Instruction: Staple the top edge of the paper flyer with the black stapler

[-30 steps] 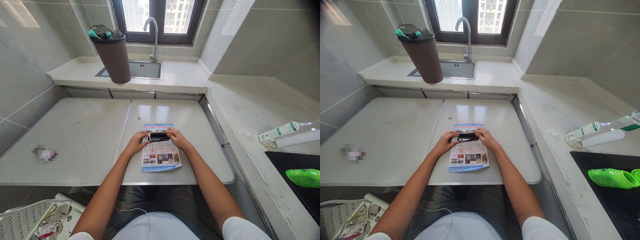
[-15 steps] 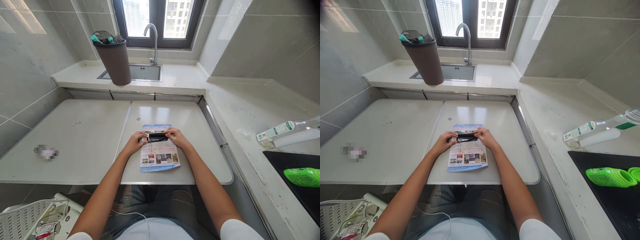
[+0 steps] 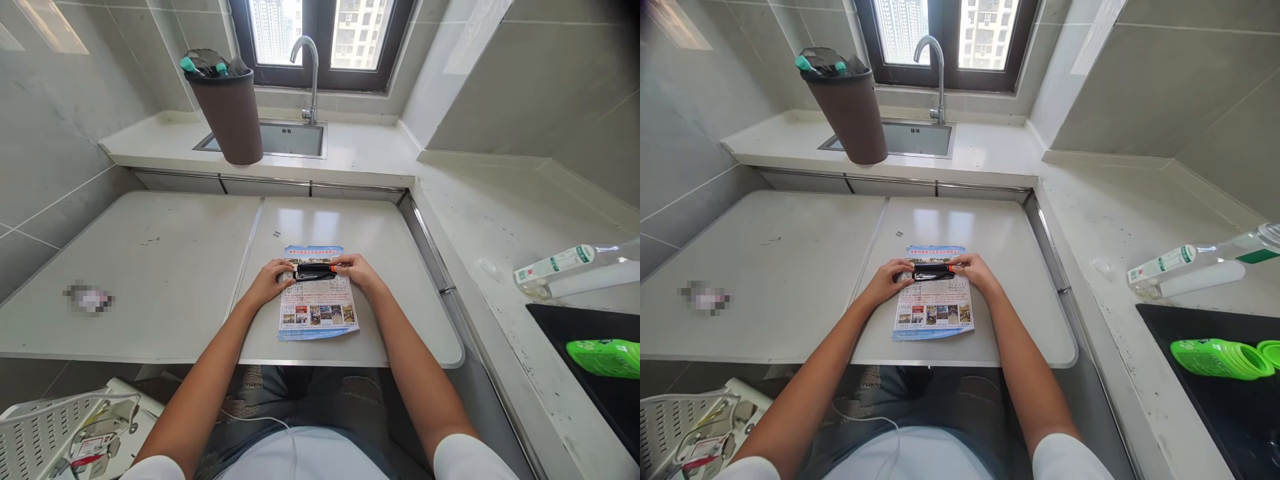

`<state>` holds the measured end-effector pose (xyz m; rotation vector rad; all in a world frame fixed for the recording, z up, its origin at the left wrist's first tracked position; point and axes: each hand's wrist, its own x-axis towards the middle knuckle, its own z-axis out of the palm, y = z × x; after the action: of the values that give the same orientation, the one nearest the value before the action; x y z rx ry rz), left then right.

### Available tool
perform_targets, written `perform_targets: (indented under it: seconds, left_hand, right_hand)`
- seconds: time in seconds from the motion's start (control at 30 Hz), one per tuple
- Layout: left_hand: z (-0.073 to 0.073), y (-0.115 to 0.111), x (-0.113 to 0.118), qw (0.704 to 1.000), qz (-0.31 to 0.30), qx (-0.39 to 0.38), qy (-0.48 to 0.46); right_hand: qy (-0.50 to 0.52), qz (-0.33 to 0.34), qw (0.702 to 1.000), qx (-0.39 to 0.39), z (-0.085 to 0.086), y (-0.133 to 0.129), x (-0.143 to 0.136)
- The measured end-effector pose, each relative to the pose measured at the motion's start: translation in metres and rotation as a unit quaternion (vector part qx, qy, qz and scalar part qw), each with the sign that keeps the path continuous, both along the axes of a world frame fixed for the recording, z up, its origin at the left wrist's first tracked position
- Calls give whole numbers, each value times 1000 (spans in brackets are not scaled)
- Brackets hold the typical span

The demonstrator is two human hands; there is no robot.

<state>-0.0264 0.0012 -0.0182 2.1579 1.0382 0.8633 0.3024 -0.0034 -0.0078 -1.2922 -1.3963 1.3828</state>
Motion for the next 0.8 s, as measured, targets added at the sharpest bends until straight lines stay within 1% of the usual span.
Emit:
perform_targets:
  seconds: [0.13, 0.23, 0.3, 0.4, 0.5, 0.57, 0.6, 0.67, 0.73, 0.8]
  left_hand:
    - [-3, 1, -1, 1000, 5, -4, -3]
    - [-5, 2, -2, 1000, 4, 0, -6]
    - [-5, 2, -2, 1000, 3, 6, -10]
    - [-6, 2, -1, 1000, 4, 11, -19]
    - [-3, 1, -1, 999, 18, 14, -24]
    - [2, -2, 0, 999, 30, 16, -35]
    - [6, -3, 0, 998, 37, 15, -44]
    - [13, -7, 0, 996, 52, 9, -68]
    - [18, -10, 1, 994, 64, -1, -93]
    - [21, -12, 2, 990, 71, -27, -117]
  right_hand:
    - [-9, -6, 1000, -29, 0, 4, -2]
    - [-28, -6, 1000, -9, 6, 2, -2]
    - [-41, -17, 998, 42, 11, -3, -3]
    - [-69, -28, 985, 157, 15, -12, -9]
    - [-180, 16, 950, 254, 9, -16, -23]
    - [-253, 32, 923, 287, 2, -16, -33]
    - [-272, 32, 914, 301, 0, -16, -37]
    - [-266, 22, 902, 340, -2, -17, -43]
    - [-228, 16, 894, 386, 1, -19, -46]
    - [-190, 22, 892, 409, 5, -23, -47]
